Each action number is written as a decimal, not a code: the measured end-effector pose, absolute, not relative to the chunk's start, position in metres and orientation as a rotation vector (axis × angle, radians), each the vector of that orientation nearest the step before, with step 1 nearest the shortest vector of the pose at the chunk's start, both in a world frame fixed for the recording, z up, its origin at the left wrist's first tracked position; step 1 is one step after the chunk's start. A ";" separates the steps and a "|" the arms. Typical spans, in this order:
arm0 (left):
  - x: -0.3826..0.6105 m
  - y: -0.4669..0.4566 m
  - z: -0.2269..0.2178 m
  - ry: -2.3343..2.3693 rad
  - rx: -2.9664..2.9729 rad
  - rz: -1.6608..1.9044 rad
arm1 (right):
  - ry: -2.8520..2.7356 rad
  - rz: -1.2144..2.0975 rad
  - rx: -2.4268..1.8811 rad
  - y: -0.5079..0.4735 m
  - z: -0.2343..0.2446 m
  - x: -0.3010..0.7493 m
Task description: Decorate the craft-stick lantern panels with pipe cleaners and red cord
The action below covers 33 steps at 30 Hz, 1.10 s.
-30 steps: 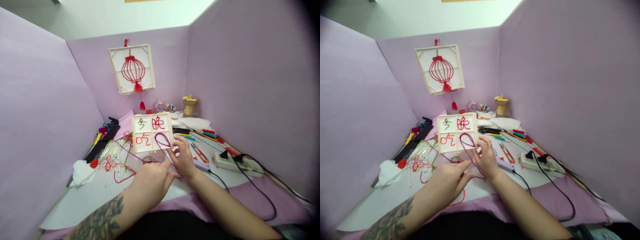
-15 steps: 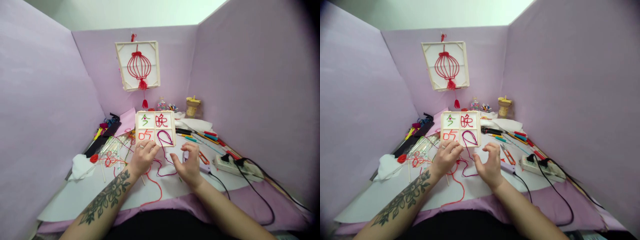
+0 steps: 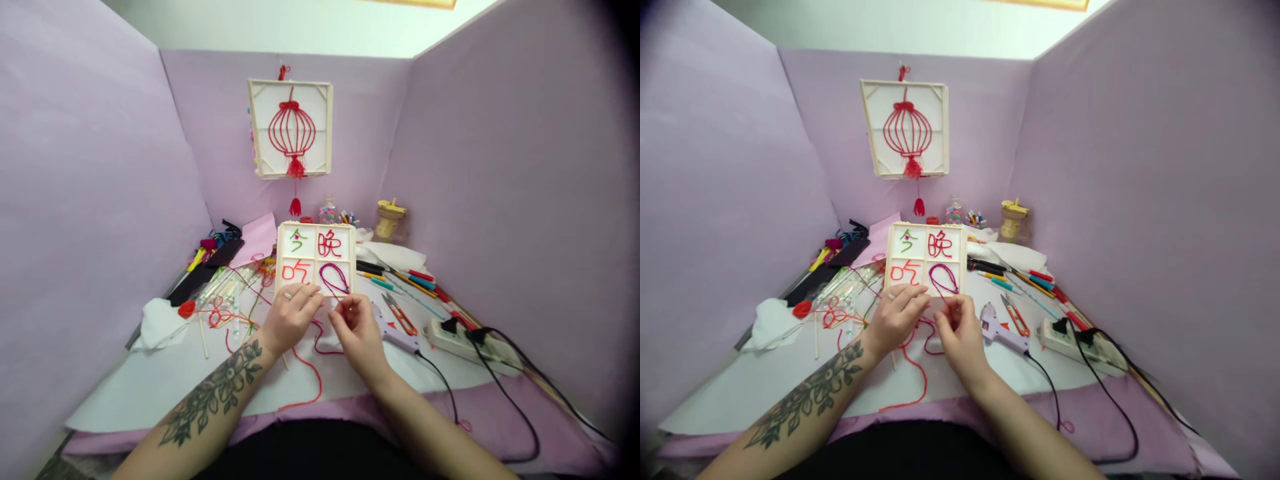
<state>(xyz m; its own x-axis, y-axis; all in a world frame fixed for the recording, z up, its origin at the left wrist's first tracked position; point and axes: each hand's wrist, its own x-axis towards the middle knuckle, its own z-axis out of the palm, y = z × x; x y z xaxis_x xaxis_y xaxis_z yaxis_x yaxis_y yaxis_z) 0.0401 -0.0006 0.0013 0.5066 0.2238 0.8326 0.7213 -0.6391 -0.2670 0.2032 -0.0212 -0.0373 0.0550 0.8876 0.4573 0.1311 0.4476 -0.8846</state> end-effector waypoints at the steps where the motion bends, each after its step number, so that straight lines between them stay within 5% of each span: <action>1: 0.040 -0.001 0.001 -0.777 -2.125 -1.054 | -1.418 0.683 -0.989 -0.020 -0.035 0.208; 10: 0.045 -0.003 -0.001 -0.880 -2.055 -0.934 | -1.606 0.064 -1.073 -0.005 -0.018 0.230; 33: 0.050 -0.003 -0.004 -0.897 -2.129 -0.883 | -1.634 0.014 -1.101 -0.004 -0.018 0.233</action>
